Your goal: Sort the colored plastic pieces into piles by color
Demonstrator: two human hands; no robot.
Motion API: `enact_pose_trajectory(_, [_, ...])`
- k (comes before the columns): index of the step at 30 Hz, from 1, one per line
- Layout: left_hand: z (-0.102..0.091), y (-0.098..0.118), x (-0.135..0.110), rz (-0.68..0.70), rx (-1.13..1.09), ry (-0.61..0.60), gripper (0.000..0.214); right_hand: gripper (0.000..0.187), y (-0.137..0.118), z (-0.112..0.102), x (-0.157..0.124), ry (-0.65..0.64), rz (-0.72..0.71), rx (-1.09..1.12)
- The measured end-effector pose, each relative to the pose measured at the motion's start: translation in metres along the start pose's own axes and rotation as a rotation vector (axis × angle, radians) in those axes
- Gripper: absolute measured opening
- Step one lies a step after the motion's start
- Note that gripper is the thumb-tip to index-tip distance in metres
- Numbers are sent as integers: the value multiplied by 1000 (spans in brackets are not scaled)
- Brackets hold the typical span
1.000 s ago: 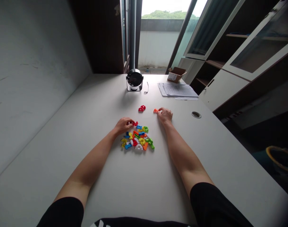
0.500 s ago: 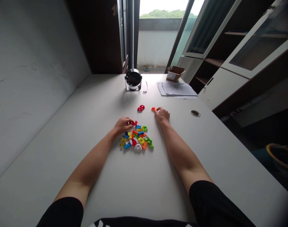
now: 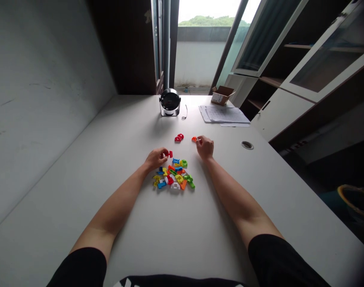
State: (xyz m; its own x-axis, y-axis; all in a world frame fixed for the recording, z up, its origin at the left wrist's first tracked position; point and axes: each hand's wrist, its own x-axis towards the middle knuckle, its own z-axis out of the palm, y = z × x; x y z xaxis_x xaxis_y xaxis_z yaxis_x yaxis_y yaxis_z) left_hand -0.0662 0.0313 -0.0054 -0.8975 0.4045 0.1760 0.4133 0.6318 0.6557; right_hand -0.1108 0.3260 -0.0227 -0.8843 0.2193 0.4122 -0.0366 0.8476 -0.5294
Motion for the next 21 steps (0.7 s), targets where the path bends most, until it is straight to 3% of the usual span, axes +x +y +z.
enact_pose_trajectory(9, [1, 2, 2, 40, -120, 102, 22, 30, -65, 4, -35, -316, -566, 290])
enact_pose_trajectory(15, [1, 3, 4, 46, -191, 132, 26, 33, -76, 4, -43, -357, -641, 296])
enact_pose_trajectory(21, [0, 3, 3, 10, -224, 128, 33, 28, -71, 6, -42, -362, -552, 304])
